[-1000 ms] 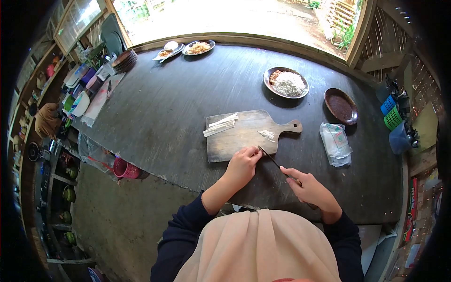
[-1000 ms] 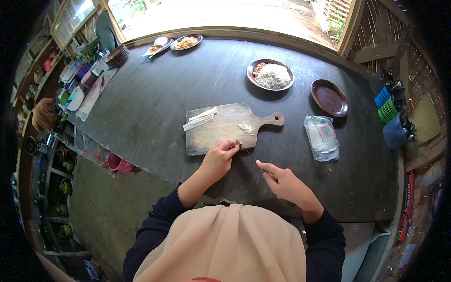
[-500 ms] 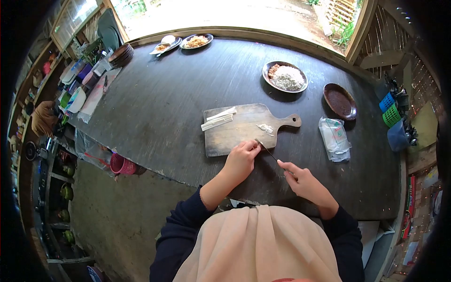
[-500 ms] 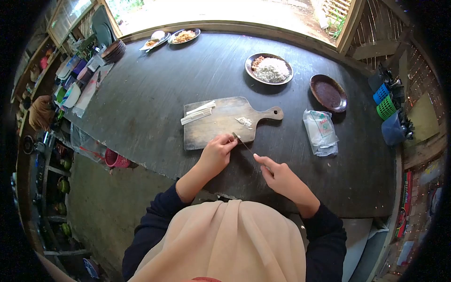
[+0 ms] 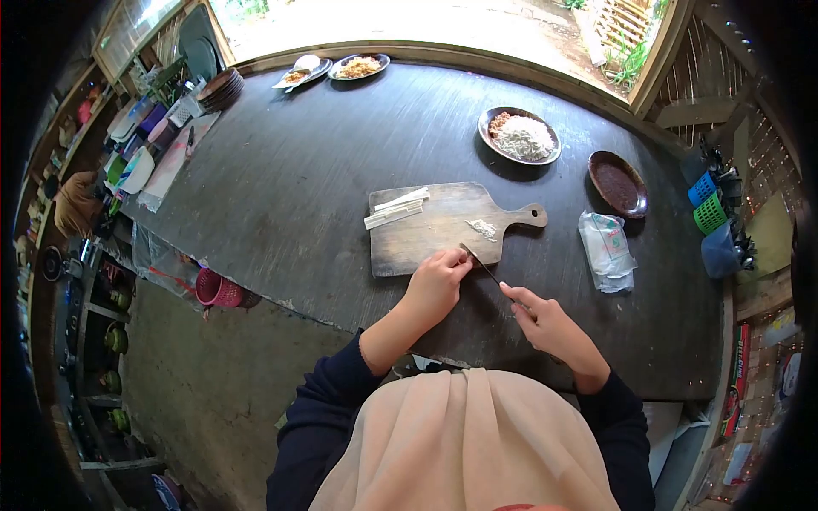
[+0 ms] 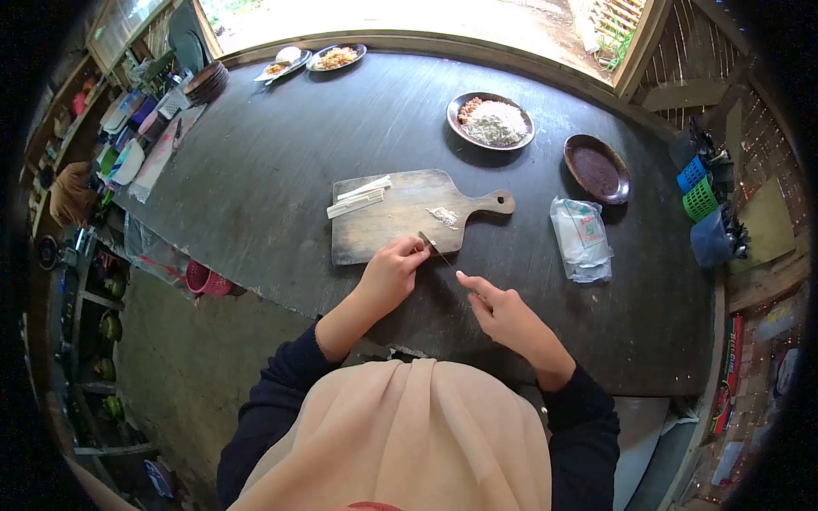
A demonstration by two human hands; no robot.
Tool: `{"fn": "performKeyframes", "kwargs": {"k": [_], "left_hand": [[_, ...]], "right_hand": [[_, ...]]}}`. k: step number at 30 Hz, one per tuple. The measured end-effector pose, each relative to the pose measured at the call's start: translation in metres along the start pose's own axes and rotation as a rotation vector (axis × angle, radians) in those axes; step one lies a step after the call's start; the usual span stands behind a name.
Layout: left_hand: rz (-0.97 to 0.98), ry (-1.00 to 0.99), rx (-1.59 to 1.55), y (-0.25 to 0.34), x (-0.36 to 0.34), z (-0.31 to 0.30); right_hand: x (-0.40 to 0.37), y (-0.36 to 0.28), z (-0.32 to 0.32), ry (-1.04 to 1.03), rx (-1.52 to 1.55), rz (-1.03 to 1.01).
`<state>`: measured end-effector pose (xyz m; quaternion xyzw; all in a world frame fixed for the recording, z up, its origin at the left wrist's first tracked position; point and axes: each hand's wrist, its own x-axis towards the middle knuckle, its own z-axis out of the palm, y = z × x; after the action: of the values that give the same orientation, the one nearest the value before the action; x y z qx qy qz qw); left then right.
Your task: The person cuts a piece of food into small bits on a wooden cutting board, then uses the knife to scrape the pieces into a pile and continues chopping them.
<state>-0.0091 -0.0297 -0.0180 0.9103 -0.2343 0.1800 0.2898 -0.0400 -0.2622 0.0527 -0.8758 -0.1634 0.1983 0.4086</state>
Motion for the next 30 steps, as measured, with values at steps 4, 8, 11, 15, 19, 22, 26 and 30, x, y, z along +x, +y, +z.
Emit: {"fn": "performKeyframes", "kwargs": {"k": [4,8,11,15,19,22,26,30], "left_hand": [[0.000,0.011,-0.013,-0.003,0.002,0.002],[-0.009,0.006,-0.031,-0.001,0.000,0.001],[-0.009,-0.008,-0.034,0.000,0.001,-0.001],[0.001,0.005,-0.041,0.000,0.001,-0.001],[-0.015,-0.003,-0.061,-0.002,0.000,0.001],[-0.014,-0.023,-0.055,0.000,0.001,-0.002],[-0.011,-0.026,-0.038,0.000,0.001,-0.003],[-0.009,-0.016,-0.061,-0.002,0.000,-0.001]], "right_hand": [[-0.003,-0.016,-0.009,-0.064,0.085,0.132],[-0.007,-0.015,-0.007,-0.055,0.079,0.125],[0.001,-0.001,0.001,-0.008,0.054,0.069],[0.004,-0.003,-0.003,-0.018,0.032,0.069],[-0.001,-0.006,-0.005,-0.014,0.048,0.026],[0.002,-0.010,-0.007,-0.065,0.071,0.150],[0.007,-0.008,-0.003,-0.039,0.089,0.119],[-0.001,-0.013,-0.007,-0.058,0.077,0.104]]}}
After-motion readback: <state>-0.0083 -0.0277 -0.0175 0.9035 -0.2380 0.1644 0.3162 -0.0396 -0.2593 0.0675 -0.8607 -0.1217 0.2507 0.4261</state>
